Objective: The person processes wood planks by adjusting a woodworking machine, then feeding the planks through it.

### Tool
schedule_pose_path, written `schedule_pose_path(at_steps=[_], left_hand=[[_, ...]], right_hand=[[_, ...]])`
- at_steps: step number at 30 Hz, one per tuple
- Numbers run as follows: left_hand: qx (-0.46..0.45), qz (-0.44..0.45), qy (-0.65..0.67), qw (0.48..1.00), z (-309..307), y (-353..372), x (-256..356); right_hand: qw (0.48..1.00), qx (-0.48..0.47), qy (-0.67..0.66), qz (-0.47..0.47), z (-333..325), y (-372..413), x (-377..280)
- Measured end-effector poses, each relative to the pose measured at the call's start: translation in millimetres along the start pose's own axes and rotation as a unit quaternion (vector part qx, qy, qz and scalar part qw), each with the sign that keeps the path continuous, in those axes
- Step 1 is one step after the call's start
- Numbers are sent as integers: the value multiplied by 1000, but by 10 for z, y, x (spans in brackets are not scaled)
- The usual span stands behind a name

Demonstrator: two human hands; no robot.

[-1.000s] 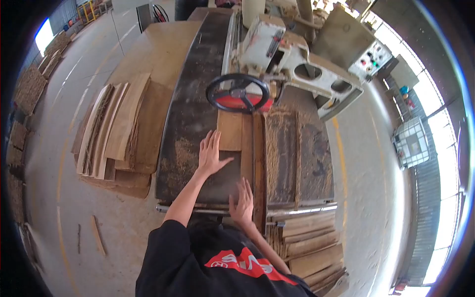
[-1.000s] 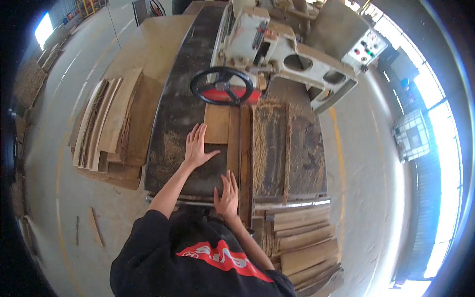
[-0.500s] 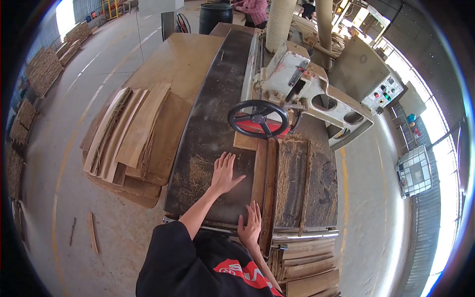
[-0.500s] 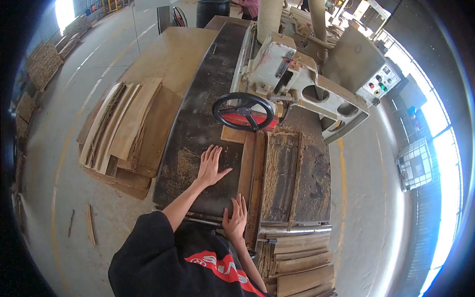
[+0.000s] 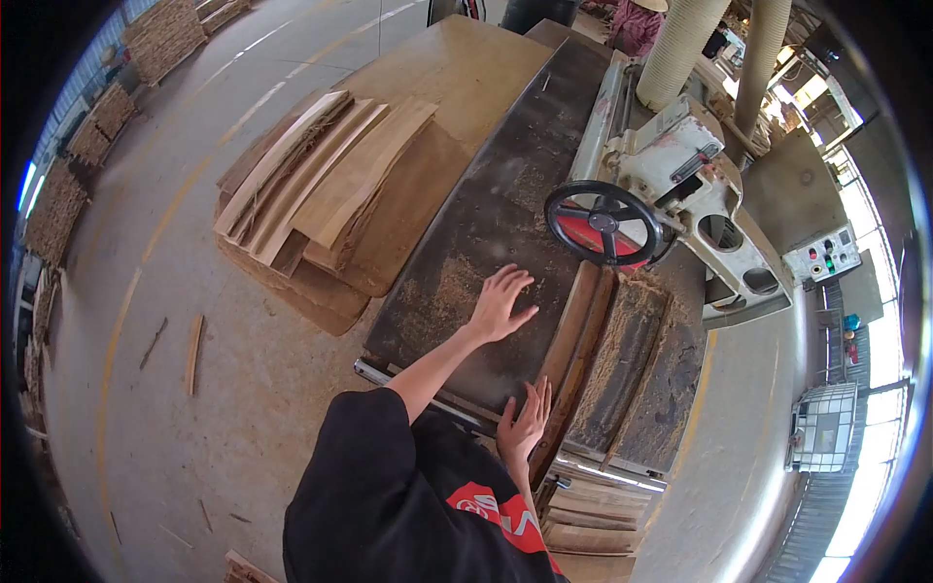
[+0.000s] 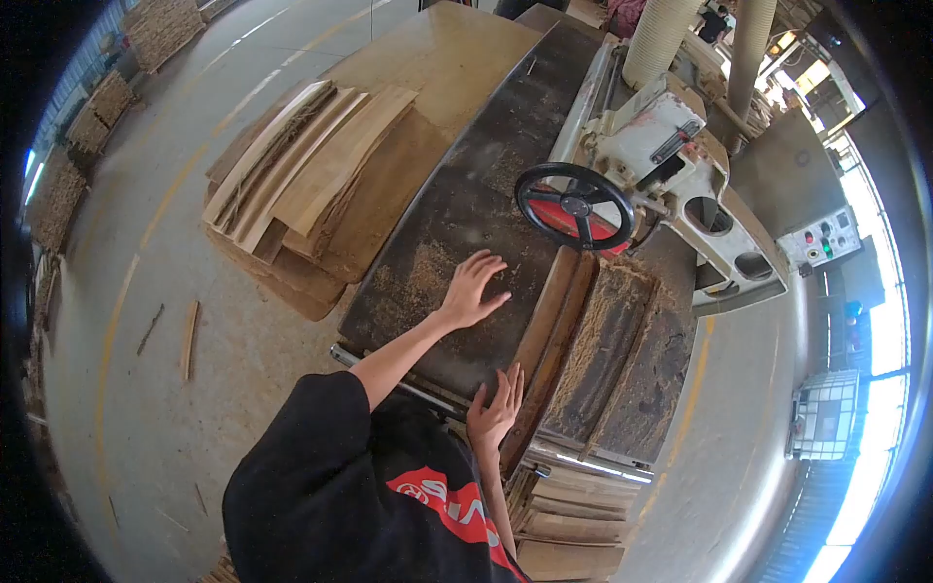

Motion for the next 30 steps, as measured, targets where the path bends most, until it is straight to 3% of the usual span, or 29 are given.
schedule_pose_path(at_steps=[3,7,11,13,15,17,28,30], left_hand=[[85,-18,-7,996,-470,-70,-183],[105,-35,-148,983,-1246,-274,-799],[50,-181,-403,896,-2021,-352,-1802],[-33,-315,-369,874,-2267,-201,-2669],[-90,-335,-422,838,-2587,-192,-2677],[-108,-411,-396,814,-2745,-148,-2586],[-67,-343,-522,778,-2766,-76,-2619],[-121,-404,-474,773,-2812,-80,-2483]], right_hand=[[1000,-3,-10,0,-8,14,22],[1000,-1,-23,3,-35,-2,2],[1000,6,-28,-5,-72,-6,-20],[1000,8,-28,-5,-97,-12,-20],[1000,9,-26,2,-95,-4,-6],[1000,20,-16,5,-97,-14,16],[999,14,-42,31,-92,-1,-5],[998,32,-43,30,-135,14,-9]])
Point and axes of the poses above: each hand's wrist, its own y-axis away from the middle knuckle, its own z-axis out of the palm, x = y × z, the point moved 8 cm from there along -y, towards the middle knuckle, and after that the axes turned 8 degrees about -y, right-handed, at the moved point
